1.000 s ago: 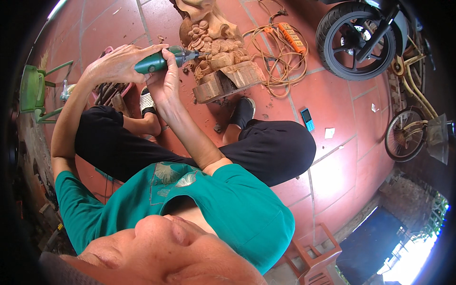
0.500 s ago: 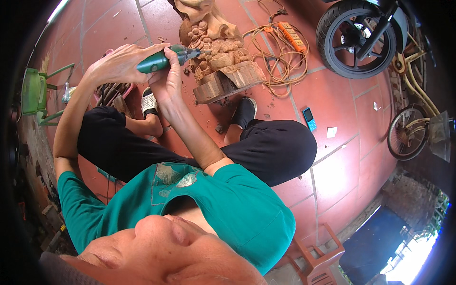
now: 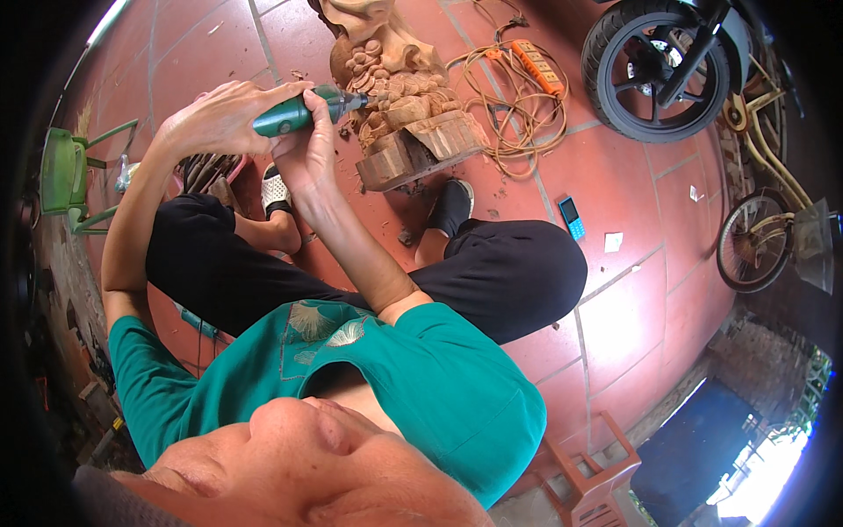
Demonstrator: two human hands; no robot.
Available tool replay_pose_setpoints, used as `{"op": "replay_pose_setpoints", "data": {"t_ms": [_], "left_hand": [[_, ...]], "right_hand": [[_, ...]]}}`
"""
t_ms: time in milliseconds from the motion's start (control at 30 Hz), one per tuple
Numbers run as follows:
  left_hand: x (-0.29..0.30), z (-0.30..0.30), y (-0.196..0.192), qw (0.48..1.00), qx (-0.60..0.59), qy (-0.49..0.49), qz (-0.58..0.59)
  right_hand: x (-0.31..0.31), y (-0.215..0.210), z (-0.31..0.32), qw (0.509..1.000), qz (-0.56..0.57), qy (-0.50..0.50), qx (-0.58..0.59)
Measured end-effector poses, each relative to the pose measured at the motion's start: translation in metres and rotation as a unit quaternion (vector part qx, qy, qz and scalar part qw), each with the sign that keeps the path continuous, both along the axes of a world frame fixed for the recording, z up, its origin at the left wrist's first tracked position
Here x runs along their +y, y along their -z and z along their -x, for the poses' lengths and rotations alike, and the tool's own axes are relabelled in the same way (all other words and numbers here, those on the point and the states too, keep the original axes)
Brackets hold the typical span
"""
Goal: The person uses a handheld rotary carving tool to shape and detail a wooden sculpture. They hold the tool with both hands and work on the intricate surface of the wood, which is mounted on a stand.
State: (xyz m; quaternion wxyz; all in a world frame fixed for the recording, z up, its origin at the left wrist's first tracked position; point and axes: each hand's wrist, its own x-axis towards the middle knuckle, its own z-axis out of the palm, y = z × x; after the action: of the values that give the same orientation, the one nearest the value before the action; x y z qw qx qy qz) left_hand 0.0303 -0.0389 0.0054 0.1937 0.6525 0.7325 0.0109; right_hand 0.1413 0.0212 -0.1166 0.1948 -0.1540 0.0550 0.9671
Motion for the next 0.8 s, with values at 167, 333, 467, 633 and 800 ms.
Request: {"op": "replay_pose_setpoints", "data": {"t_ms": [167,333,467,633,800], "left_hand": [[-0.001,-0.006,-0.009,0.999,-0.012,-0.023,0.026],[-0.006,-0.009,-0.011,0.999,0.022,-0.027,-0.002],[-0.005,-0.013,-0.015,0.999,0.026,-0.029,0.002],[-0.004,-0.006,-0.006,0.999,0.024,-0.03,0.013],[-0.001,-0.008,-0.007,0.999,0.013,-0.029,0.01]], "right_hand": [[-0.002,-0.001,-0.001,1.0,0.008,0.003,0.004],[-0.002,-0.006,-0.003,1.0,0.012,-0.004,0.023],[-0.002,-0.001,-0.001,0.999,0.022,0.0,0.042],[0.0,0.002,0.002,0.999,0.019,-0.009,0.034],[0.001,0.001,0.002,1.0,0.018,-0.001,0.016]]}}
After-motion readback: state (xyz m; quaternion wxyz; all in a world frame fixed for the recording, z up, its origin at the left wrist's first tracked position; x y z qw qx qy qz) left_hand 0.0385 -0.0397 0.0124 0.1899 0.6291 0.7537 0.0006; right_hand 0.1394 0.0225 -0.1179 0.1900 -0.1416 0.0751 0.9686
